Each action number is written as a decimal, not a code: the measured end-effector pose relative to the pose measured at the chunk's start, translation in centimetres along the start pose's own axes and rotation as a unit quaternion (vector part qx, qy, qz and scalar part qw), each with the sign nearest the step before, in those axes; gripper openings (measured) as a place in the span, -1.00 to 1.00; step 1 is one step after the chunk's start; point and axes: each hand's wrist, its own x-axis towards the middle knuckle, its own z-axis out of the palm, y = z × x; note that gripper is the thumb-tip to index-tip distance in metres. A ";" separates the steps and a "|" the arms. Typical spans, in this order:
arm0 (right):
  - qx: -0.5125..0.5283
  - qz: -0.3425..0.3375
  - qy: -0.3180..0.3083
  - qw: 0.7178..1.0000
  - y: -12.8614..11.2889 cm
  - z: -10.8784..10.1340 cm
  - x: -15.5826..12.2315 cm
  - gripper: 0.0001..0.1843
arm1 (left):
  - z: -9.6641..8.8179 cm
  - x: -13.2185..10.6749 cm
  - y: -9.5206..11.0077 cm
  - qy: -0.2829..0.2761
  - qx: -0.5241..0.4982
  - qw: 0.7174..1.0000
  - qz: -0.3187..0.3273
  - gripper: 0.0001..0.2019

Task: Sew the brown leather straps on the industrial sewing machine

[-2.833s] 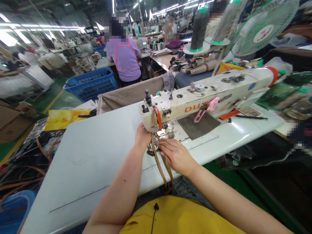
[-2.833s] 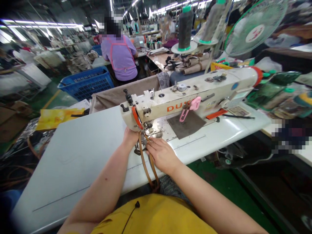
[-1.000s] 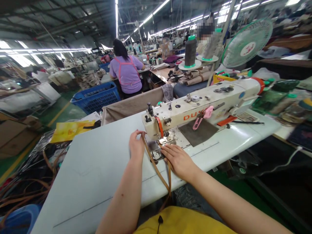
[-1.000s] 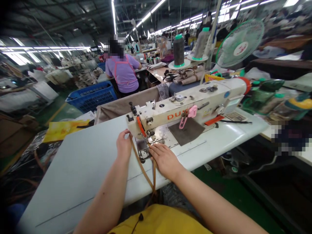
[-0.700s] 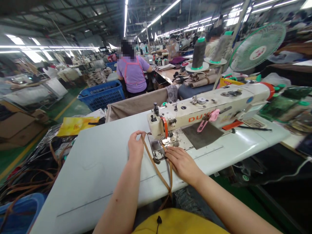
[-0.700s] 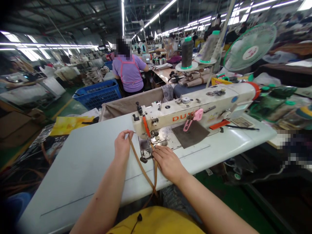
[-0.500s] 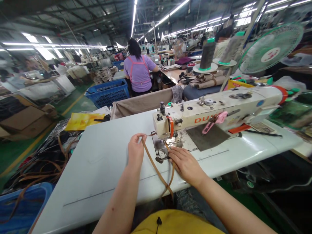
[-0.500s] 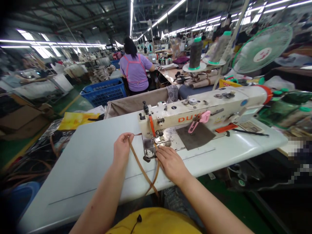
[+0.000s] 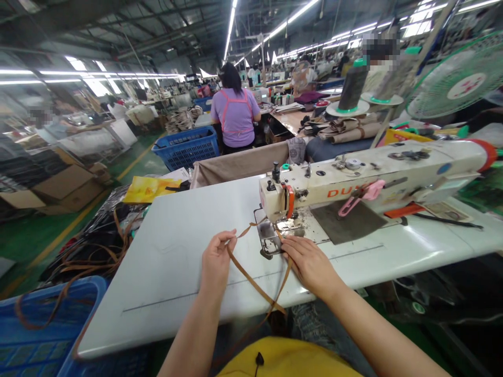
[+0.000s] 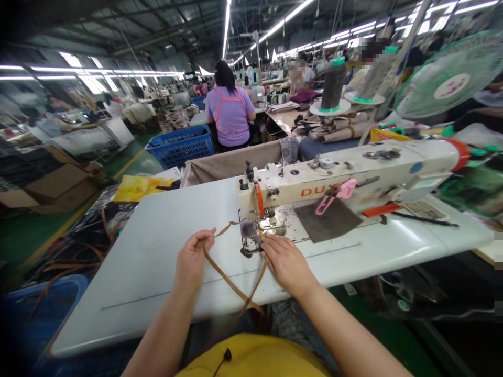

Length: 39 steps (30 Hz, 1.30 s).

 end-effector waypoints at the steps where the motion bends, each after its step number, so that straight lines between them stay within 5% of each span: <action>1: 0.001 -0.001 0.001 1.000 0.0 0.0 0.0 -0.69 | -0.3 -0.3 0.1 -0.005 0.000 1.000 0.002 -0.78; 28: -0.013 -0.011 0.020 1.000 0.3 0.7 -0.2 -0.71 | -2.4 -2.8 -0.1 0.132 -0.075 0.986 -0.067 -0.64; 39: -0.015 -0.015 0.022 1.000 0.4 0.9 -0.2 -0.71 | -3.0 -3.1 0.4 0.128 -0.070 0.988 -0.049 -0.65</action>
